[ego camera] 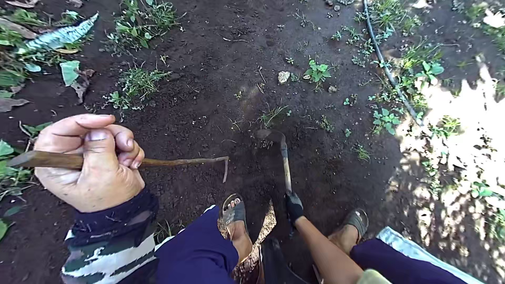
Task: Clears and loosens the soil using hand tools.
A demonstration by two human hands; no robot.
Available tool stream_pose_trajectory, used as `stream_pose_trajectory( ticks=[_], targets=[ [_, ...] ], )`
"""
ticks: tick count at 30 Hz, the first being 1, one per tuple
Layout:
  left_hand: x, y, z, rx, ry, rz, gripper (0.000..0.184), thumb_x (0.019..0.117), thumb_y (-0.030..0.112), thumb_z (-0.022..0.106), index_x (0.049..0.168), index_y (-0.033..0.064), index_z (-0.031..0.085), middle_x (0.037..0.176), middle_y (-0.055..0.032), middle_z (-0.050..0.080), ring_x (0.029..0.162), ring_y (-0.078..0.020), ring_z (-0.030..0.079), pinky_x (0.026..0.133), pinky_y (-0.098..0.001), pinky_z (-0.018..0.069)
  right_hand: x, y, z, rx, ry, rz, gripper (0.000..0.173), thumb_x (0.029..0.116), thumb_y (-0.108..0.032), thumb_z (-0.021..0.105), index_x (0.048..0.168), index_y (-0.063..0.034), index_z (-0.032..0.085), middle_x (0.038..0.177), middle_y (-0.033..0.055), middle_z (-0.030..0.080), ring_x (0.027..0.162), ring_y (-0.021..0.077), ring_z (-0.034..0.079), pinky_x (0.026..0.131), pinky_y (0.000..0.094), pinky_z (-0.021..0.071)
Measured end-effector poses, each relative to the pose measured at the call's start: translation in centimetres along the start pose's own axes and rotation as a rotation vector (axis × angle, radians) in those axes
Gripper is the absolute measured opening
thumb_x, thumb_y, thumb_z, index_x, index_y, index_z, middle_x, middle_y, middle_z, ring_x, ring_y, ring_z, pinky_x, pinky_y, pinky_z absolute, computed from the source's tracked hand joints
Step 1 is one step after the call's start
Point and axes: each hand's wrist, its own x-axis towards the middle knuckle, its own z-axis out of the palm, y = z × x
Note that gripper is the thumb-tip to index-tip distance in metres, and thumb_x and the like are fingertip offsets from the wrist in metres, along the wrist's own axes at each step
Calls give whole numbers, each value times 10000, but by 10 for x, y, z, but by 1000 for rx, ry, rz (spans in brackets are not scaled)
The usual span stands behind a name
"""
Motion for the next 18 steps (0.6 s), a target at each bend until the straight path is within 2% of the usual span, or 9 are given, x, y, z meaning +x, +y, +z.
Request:
stream_pose_trajectory(
  ticks=[4,7,8,9,10,11,12,15,18],
  targets=[
    [-1,-5,-16,10,28,-22,165,1066,106,453,1163,132,584,756,77,588,515,-49,474,443,-177,406,17,-77,-33,313,188,-140,495,1142,-373,290,1333,19,523,798,115,558,585,188,526,558,381,517],
    [-3,-3,-14,11,44,-37,164,1068,99,442,1136,136,586,747,85,596,510,-37,483,441,-166,412,41,-131,-24,580,330,-85,509,1145,-405,264,1193,9,556,772,90,531,577,167,516,559,346,512],
    [-3,-1,-10,9,35,-36,160,1066,102,446,1132,148,584,750,93,592,514,-34,482,444,-166,413,49,-126,-16,479,359,-86,486,1149,-364,263,1271,14,543,877,142,578,675,211,571,639,378,541],
    [-2,2,-4,9,19,-30,159,1062,104,450,1127,164,582,758,100,595,519,-29,487,448,-161,416,54,-106,-11,298,355,-95,474,1148,-303,287,1405,33,500,1094,227,638,880,287,646,806,442,566],
    [-1,6,4,6,1,-23,166,1055,101,457,1115,183,588,767,104,611,521,-25,497,447,-157,417,58,-78,-10,108,312,-88,489,1140,-275,322,1493,42,441,1327,275,607,1146,352,642,1006,495,524],
    [0,8,12,-3,-18,-14,173,1047,95,466,1099,195,598,776,97,631,517,-26,512,440,-149,427,57,-55,-15,-36,268,-72,504,1133,-265,350,1531,40,401,1459,289,533,1312,388,569,1122,528,447],
    [3,9,20,-20,-38,15,170,1039,87,484,1084,200,604,785,90,644,519,-31,523,439,-149,433,54,-41,-24,-90,247,-51,508,1131,-279,366,1533,30,403,1474,295,518,1333,408,551,1131,555,429],
    [1,10,43,-34,-96,68,178,1016,63,511,1086,203,597,821,127,657,569,1,541,478,-141,435,43,-19,-70,-24,246,-18,504,1137,-365,337,1450,-2,493,1171,276,641,970,385,648,863,569,530],
    [-4,15,68,-14,-151,78,182,1021,65,504,1073,210,601,825,166,643,602,35,542,513,-125,439,35,-64,-90,183,244,-65,495,1143,-367,305,1420,-7,502,958,195,604,725,275,577,679,466,530]
  ],
)
